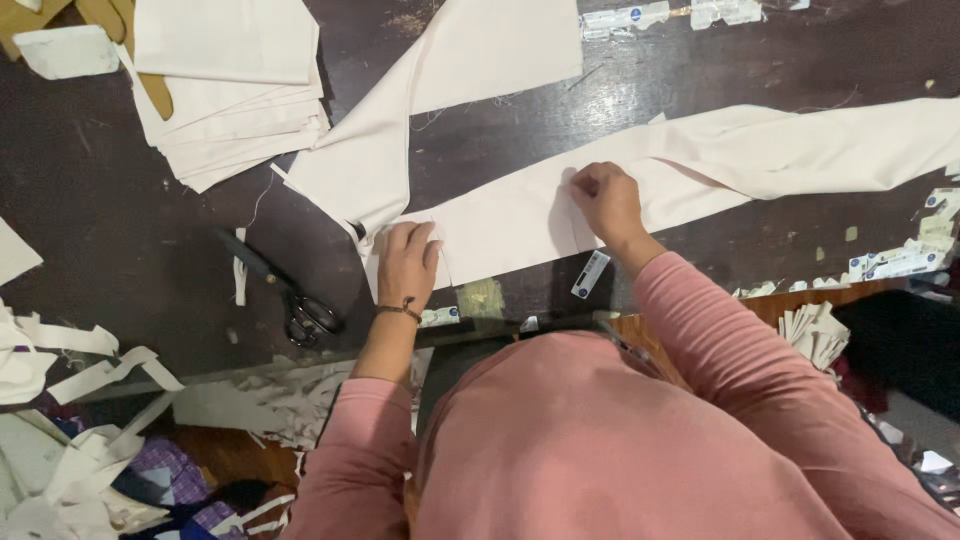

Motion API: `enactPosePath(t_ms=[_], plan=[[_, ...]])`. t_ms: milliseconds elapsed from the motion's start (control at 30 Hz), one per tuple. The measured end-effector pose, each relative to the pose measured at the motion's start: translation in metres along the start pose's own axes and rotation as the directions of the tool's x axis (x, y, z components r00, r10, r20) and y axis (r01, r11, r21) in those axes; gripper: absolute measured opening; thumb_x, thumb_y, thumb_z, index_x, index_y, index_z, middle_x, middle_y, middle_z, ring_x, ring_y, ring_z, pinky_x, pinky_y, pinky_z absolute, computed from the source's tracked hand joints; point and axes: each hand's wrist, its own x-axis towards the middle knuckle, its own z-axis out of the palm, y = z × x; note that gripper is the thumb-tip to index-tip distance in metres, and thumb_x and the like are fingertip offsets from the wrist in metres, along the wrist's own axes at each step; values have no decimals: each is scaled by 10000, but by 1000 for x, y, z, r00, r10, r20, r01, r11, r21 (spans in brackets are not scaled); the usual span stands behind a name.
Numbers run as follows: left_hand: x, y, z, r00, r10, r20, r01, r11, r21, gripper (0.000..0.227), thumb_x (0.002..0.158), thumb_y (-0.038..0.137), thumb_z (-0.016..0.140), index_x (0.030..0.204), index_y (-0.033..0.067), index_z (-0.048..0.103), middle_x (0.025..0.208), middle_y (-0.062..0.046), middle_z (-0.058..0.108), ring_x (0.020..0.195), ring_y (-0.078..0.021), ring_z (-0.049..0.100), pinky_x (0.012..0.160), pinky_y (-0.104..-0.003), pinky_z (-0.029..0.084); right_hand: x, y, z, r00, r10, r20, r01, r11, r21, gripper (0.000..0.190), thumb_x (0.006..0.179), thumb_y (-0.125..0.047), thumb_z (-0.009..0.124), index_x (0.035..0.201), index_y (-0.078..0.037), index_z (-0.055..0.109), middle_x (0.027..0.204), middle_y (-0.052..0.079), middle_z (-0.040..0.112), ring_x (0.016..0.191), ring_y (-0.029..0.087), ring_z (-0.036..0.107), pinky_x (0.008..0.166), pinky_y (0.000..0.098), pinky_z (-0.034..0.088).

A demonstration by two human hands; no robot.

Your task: The person stacks small white fabric pieces, then lays a larger piece of white fabric on a table. Using shears, the person cuts the fabric along the edges of the stacked pieces to create matching shapes, then stacks the cut pieces.

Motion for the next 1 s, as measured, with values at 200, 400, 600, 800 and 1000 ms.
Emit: enactPosePath(t_ms=[200, 400, 600, 800, 1000], plan=[[-8, 2, 8, 996, -86, 21, 88, 994, -69, 359, 906, 229, 779, 1220, 74, 700, 1104, -75, 563, 1018, -298, 620, 888, -401, 550, -6, 3, 7, 998, -36, 42, 34, 998, 46, 150, 866, -142, 825, 983, -74, 759, 877, 82, 682, 835, 258, 736, 737, 381, 604], [-4, 1, 23, 973, -219, -79, 207, 969, -139, 319, 911, 313, 780, 1173, 146, 709, 1068, -35, 570, 1030, -274, 627, 903, -388, 546, -5, 4, 10, 996, -84, 41, 84, 996, -5, 132, 861, -141, 814, 972, -88, 767, 864, 85, 687, 821, 274, 733, 736, 406, 593], [13, 12, 42, 828, -514, -225, 481, 856, -188, 194, 778, 334, 873, 903, 293, 730, 863, 111, 570, 887, -186, 617, 822, -365, 551, -5, 5, 14, 996, -84, 42, 85, 996, -21, 118, 868, -145, 800, 977, -107, 775, 874, 84, 693, 828, 271, 733, 743, 400, 590], [17, 13, 51, 792, -550, -265, 537, 834, -128, 171, 741, 310, 867, 812, 312, 711, 803, 99, 585, 900, -231, 619, 813, -420, 544, -6, 5, 14, 993, -110, 44, 111, 994, -22, 118, 870, -150, 803, 973, -99, 775, 873, 94, 700, 829, 286, 733, 743, 407, 589], [17, 18, 46, 805, -549, -225, 554, 831, -47, 135, 791, 289, 802, 831, 275, 674, 836, 72, 563, 914, -230, 611, 806, -427, 554, -7, 3, 14, 996, -70, 46, 70, 997, -11, 104, 882, -140, 796, 975, -97, 775, 888, 82, 712, 844, 260, 739, 757, 374, 592]])
